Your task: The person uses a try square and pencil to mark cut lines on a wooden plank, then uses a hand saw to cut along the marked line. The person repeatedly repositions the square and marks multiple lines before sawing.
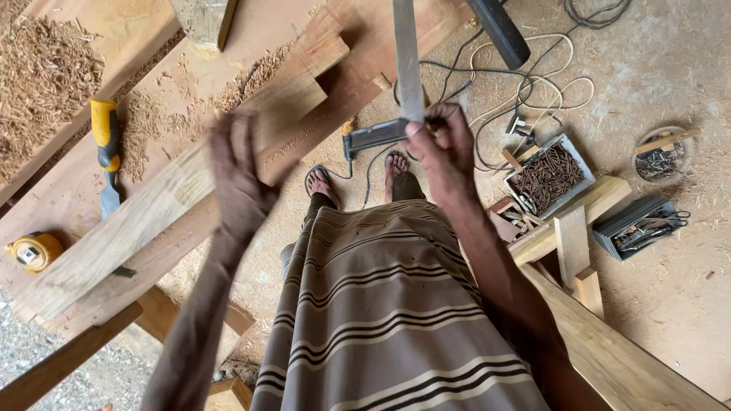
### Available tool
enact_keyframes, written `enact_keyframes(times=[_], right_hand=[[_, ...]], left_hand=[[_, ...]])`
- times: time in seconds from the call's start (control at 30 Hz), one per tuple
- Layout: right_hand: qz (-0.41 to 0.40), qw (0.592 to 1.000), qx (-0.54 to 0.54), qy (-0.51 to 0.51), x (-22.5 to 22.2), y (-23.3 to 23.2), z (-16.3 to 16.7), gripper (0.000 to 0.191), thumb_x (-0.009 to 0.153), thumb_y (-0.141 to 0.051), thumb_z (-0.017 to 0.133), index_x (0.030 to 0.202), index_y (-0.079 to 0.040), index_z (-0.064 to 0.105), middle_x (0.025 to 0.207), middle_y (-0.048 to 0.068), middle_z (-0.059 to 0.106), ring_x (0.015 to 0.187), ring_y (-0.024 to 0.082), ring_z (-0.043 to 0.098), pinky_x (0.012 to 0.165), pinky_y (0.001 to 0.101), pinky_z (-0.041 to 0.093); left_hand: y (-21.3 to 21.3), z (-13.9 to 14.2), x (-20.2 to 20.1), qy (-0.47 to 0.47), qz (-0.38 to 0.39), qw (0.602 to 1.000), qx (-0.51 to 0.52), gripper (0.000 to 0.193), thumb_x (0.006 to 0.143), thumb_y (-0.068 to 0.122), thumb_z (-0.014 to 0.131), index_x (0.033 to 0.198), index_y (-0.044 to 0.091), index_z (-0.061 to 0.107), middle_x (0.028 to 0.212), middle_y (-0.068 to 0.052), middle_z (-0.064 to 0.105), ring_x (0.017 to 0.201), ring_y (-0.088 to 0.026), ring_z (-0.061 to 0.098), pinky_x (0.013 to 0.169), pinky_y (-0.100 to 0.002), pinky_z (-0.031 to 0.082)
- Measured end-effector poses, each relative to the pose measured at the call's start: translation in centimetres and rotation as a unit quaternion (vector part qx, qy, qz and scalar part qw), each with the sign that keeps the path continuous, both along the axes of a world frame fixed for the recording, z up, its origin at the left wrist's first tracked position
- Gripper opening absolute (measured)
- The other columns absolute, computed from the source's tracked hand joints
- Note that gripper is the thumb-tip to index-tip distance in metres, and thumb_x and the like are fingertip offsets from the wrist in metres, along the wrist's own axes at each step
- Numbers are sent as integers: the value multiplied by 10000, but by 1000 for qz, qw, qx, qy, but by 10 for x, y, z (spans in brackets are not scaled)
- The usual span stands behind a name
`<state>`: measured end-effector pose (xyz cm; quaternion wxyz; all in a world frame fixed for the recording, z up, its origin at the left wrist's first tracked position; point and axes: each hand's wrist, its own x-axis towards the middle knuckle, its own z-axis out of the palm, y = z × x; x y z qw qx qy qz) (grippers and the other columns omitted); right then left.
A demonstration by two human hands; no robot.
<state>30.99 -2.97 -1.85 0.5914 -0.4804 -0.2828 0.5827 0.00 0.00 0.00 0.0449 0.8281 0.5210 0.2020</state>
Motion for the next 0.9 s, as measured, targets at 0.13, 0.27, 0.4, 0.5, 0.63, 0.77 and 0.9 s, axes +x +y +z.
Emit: enact_keyframes(times=[0.13, 0.27, 0.4, 0.5, 0.63, 0.77, 0.9], right_hand=[[-4, 1000, 3, -10, -58, 14, 57, 290, 977, -96, 752, 1169, -30, 545, 953, 73, 608, 789, 145, 582, 664, 335, 586], [-73, 954, 218, -194, -64, 51, 85, 246, 1072, -123, 712, 1235, -44, 546, 1200, 130, 697, 1044, 216, 727, 893, 347, 677], [-30, 815, 241, -526, -47, 97, 90, 397, 952, -120, 769, 1205, 21, 498, 1138, 213, 614, 1010, 318, 670, 823, 381, 632], [62, 887, 115, -443, -69, 122, 75, 292, 1020, -141, 728, 1209, -41, 529, 1126, 131, 660, 951, 220, 727, 758, 338, 660], [75, 900, 67, -424, -96, 126, 36, 244, 1016, -123, 678, 1193, -48, 527, 1090, 135, 642, 883, 220, 692, 713, 368, 627], [78, 900, 42, -428, -88, 134, 25, 229, 1019, -113, 652, 1195, -38, 527, 1086, 157, 612, 868, 229, 651, 661, 373, 578], [80, 891, 67, -442, -80, 167, 36, 246, 1052, -163, 646, 1227, -36, 529, 1100, 155, 612, 889, 218, 651, 719, 388, 569]], left_hand=[[15, 34, 53, -180, -144, 970, -72, 541, 1008, 273, 711, 1429, -12, 526, 1354, -202, 590, 1192, -337, 607, 992, -431, 563], [45, 58, 46, -289, -72, 944, -144, 172, 1138, 90, 563, 1281, 16, 622, 1142, -134, 673, 932, -206, 663, 777, -334, 601], [132, 65, -6, -382, -62, 891, -236, 183, 1157, 146, 494, 1211, 31, 625, 952, -86, 738, 795, -146, 663, 697, -321, 557], [201, 56, -12, -314, -10, 920, -235, 308, 1096, 290, 452, 1283, 103, 609, 1063, -22, 714, 754, -117, 665, 604, -314, 544], [214, 26, -7, -129, -63, 989, -27, 424, 1120, 412, 678, 1369, 74, 616, 1116, -92, 714, 989, -251, 593, 929, -482, 499], [215, 18, 8, -131, -41, 988, -76, 529, 848, 387, 788, 1262, 92, 640, 1307, -138, 606, 1107, -308, 522, 955, -495, 445], [247, 24, 15, -95, -8, 993, -67, 493, 879, 346, 780, 1309, 138, 657, 1366, -108, 568, 1163, -302, 522, 1000, -485, 439]])
